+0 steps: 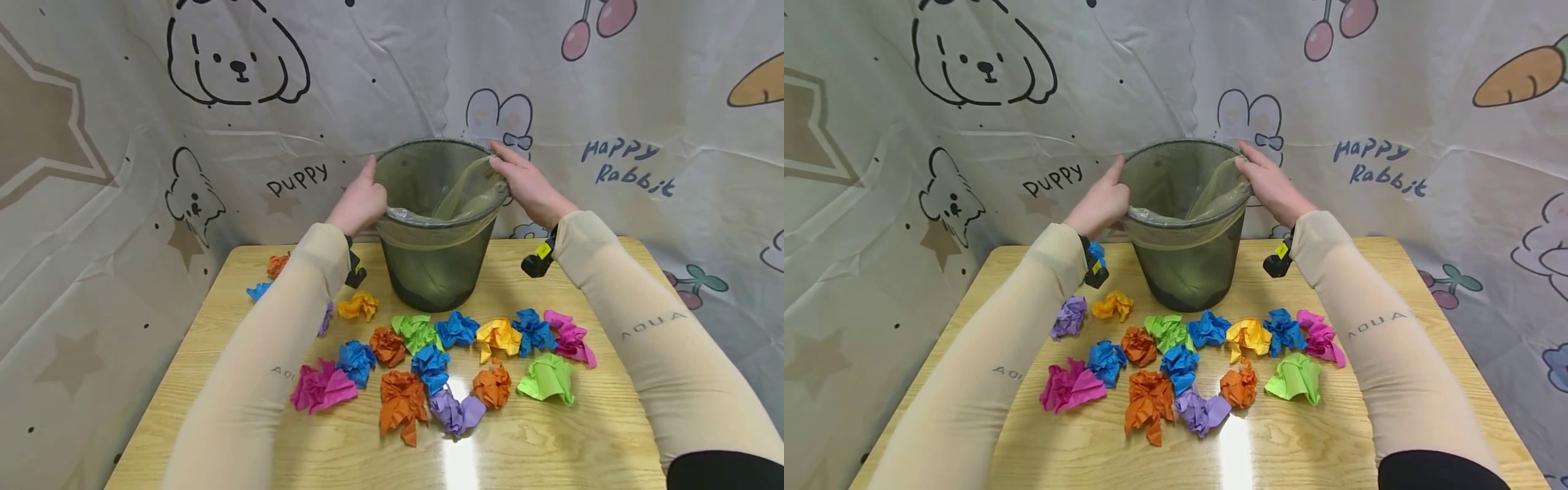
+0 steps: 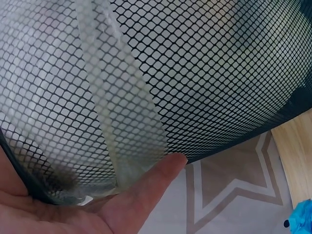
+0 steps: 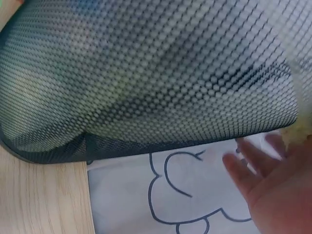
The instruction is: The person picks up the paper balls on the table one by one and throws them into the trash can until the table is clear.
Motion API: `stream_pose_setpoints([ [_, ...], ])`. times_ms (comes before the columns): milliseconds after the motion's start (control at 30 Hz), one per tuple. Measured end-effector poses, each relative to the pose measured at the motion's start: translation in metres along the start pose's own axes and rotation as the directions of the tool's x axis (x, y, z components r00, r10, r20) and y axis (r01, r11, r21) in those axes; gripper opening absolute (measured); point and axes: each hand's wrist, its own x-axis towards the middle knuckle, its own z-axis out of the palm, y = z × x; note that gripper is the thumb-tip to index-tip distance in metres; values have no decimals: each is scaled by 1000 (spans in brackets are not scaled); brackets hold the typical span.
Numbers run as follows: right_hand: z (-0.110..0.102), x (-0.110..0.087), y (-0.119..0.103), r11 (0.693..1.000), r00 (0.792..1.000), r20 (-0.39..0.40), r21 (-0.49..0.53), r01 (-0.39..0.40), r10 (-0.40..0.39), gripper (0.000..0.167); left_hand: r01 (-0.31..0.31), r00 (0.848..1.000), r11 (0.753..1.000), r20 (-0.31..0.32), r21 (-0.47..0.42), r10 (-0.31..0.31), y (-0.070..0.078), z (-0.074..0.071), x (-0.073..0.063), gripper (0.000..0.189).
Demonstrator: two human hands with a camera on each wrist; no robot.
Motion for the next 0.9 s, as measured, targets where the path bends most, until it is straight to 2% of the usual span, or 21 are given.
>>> stream_pose_setpoints([
  [233,5,-6,-5,993,998,-24,-101,-68,66,71,14,1000,1000,0,-24,-14,1,4,3,69],
  [367,7,-6,0,989,996,-22,-117,-87,85,73,57,998,998,22,-13,-57,3,2,4,70],
  [500,8,-6,5,991,996,-24,-102,-86,84,73,75,997,996,-19,-42,-76,2,-1,7,69],
  [567,8,-6,6,993,997,-28,-90,-81,78,73,65,997,996,-38,-68,-68,-1,-2,9,65],
  [667,8,-6,4,995,997,-31,-76,-72,70,72,59,998,991,-2,-119,-60,-4,-2,11,64],
  [800,7,-6,1,997,998,-43,-58,-57,55,70,24,999,992,46,-128,-18,-4,-2,13,70],
  [900,6,-7,-1,998,997,-54,-40,-48,46,69,-2,999,995,44,-95,6,-2,-3,14,69],
])
